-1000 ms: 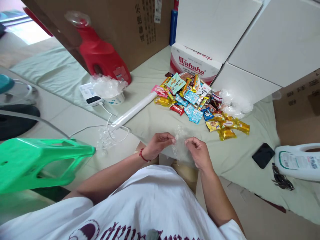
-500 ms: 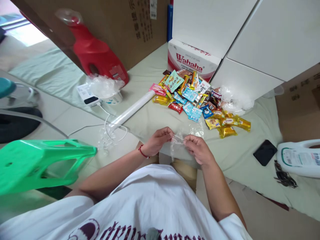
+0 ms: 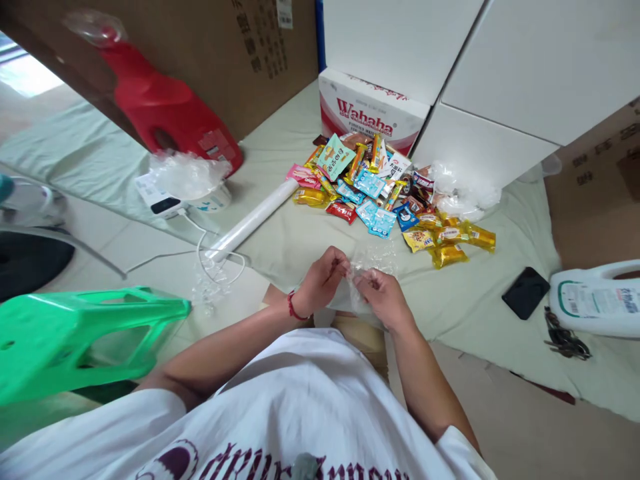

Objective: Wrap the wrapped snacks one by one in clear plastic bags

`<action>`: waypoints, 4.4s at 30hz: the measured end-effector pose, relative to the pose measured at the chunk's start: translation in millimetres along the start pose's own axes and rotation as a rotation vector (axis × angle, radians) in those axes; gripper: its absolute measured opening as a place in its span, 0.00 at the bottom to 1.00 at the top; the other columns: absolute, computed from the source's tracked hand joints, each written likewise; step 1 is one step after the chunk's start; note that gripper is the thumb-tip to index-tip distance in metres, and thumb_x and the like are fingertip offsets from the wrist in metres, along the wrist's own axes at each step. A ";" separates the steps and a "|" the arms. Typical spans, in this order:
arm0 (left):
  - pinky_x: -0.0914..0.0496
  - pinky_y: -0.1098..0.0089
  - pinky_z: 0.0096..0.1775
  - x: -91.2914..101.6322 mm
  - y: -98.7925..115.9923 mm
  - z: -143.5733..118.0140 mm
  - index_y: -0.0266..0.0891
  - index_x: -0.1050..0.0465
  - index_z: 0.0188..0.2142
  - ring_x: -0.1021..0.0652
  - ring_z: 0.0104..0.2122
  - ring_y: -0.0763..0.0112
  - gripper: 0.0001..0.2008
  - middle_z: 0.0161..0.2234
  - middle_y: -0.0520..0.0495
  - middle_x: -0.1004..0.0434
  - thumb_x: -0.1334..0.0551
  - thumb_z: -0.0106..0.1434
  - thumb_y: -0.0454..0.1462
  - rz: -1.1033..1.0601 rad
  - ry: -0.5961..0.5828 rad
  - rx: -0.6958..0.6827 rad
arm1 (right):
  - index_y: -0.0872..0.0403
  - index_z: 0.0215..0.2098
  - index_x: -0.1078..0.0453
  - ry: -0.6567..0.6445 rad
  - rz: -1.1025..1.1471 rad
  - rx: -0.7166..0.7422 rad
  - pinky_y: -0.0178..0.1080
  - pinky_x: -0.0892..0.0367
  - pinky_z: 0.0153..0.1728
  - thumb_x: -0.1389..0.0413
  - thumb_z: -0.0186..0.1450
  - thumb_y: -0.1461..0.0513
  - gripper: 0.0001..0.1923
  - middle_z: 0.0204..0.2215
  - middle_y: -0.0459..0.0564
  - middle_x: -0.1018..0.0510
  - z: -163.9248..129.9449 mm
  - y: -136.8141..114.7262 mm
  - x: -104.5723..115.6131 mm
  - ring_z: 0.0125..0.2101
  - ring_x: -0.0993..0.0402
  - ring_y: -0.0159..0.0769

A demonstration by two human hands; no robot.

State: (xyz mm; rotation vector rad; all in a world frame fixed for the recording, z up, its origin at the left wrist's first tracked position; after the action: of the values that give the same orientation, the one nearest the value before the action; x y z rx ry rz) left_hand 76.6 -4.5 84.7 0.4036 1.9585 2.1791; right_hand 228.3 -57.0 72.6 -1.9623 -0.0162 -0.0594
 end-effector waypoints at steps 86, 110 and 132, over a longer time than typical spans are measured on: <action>0.51 0.75 0.16 86.4 -89.5 44.8 0.40 0.36 0.26 0.46 0.14 0.81 0.23 0.17 0.59 0.46 0.36 0.66 0.54 -0.215 0.112 0.785 | 0.53 0.30 0.28 0.233 0.279 -0.131 0.24 0.40 0.17 0.23 0.43 0.49 0.26 0.23 0.41 0.28 19.5 37.5 87.2 0.23 0.35 0.25; 0.36 0.55 0.59 32.0 -62.7 -7.4 0.42 0.22 0.41 0.25 0.56 0.59 0.14 0.44 0.44 0.17 0.47 0.76 0.40 0.821 -0.542 -0.562 | 0.53 0.31 0.29 0.272 0.056 -0.139 0.29 0.38 0.19 0.27 0.47 0.42 0.29 0.25 0.44 0.27 27.2 71.2 124.6 0.25 0.34 0.29; 0.52 0.36 0.67 19.8 -77.1 48.6 0.43 0.35 0.68 0.41 0.71 0.49 0.25 0.72 0.38 0.41 0.51 0.75 0.44 1.153 -0.227 -0.192 | 0.50 0.24 0.31 0.131 -0.533 -0.085 0.37 0.42 0.23 0.35 0.57 0.44 0.21 0.19 0.44 0.29 4.0 61.7 158.4 0.20 0.37 0.34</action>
State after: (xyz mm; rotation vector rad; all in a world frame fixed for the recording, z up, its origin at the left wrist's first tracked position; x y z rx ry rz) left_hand 70.0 56.3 14.3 2.0196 1.4783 2.6232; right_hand 389.1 -79.5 21.9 -1.9861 -0.4566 -0.5445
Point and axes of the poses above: each hand's wrist, its own z-axis towards the middle knuckle, its own x-axis out of the back of the hand, y = z × x, the point moved 7 cm from there along z, towards the middle knuckle
